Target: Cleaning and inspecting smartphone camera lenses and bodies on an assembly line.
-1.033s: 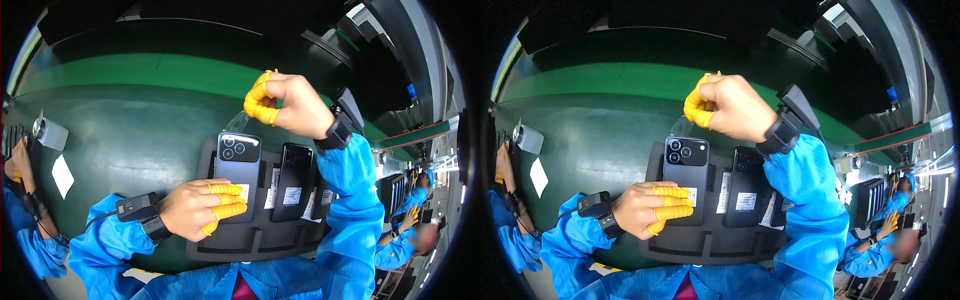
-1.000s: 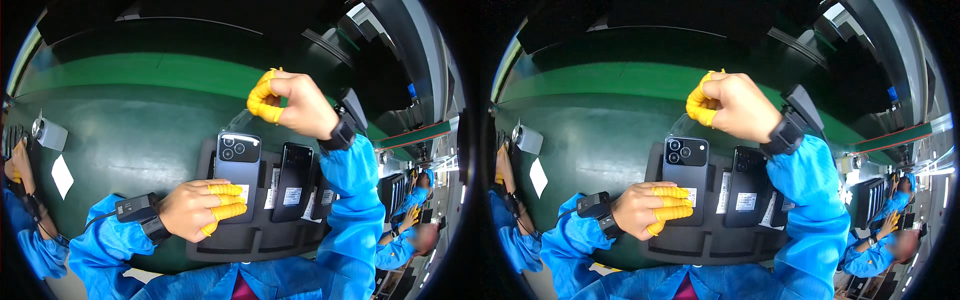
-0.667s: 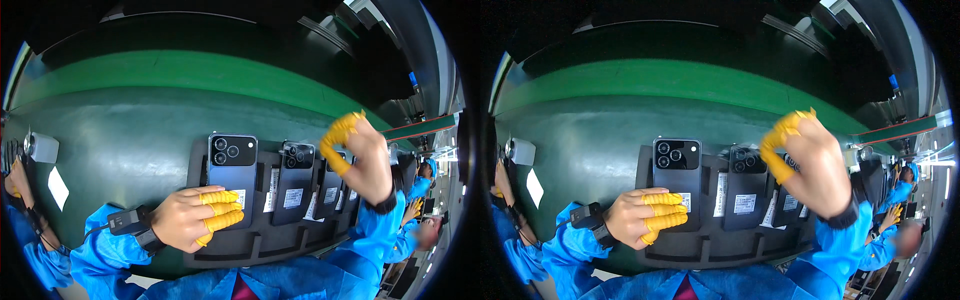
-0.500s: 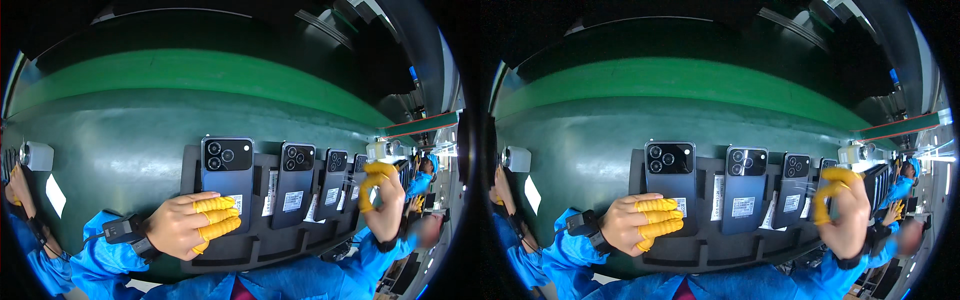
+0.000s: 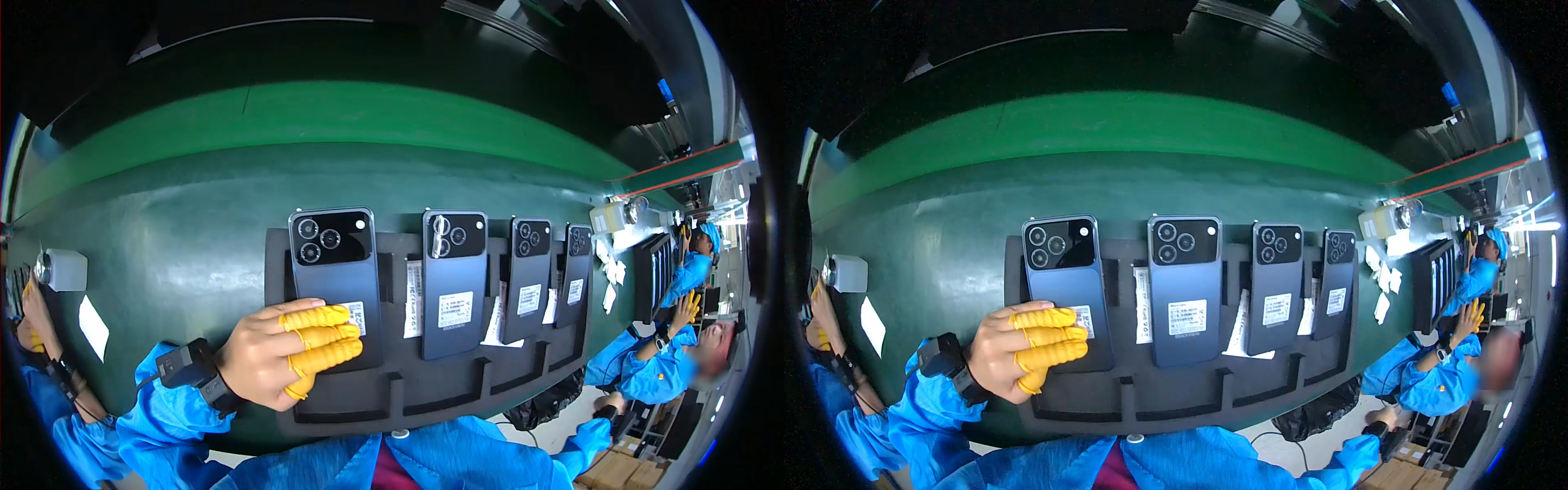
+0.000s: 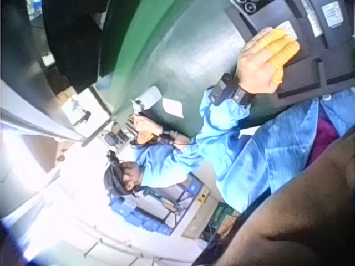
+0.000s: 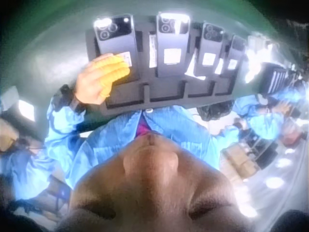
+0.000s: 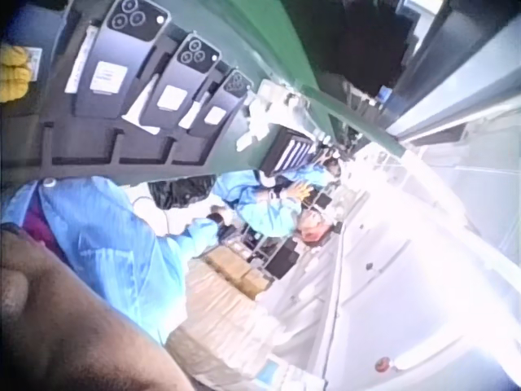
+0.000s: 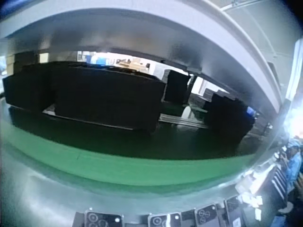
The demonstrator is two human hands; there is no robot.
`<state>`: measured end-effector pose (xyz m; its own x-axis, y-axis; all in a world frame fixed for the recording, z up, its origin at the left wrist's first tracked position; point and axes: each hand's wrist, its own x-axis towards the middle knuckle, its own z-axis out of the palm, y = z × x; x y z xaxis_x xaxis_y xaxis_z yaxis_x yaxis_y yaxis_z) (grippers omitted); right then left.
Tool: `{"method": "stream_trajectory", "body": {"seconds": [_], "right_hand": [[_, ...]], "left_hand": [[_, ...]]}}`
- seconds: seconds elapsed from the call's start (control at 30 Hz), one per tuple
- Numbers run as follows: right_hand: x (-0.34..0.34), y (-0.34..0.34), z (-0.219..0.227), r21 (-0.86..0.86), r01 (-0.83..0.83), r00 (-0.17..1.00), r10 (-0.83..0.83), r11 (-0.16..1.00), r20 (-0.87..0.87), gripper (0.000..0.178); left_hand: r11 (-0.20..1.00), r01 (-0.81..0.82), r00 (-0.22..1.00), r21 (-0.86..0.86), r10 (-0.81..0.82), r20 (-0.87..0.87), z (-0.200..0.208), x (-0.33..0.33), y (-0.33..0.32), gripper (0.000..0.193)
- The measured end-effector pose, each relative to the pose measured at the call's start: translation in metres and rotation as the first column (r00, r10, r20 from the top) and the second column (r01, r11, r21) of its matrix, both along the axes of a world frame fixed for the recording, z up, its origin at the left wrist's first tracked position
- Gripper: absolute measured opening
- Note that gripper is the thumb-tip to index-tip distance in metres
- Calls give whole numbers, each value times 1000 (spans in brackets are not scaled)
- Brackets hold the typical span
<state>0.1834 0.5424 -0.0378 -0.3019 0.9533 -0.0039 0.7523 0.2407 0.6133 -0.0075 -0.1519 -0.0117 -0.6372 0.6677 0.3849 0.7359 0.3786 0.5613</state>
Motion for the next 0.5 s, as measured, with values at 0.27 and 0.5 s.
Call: {"method": "stream_trajectory", "body": {"seconds": [0.27, 0.5], "right_hand": [[39, -9, -87, -515, 12, 720, -365, 857, -591, 17], [52, 6, -124, -432, -448, 472, -204, 783, -858, 17]], "left_hand": [[998, -44, 997, 35, 46, -59, -2, 2, 1, 46], [998, -54, 995, 25, 56, -82, -2, 2, 0, 45]]}}
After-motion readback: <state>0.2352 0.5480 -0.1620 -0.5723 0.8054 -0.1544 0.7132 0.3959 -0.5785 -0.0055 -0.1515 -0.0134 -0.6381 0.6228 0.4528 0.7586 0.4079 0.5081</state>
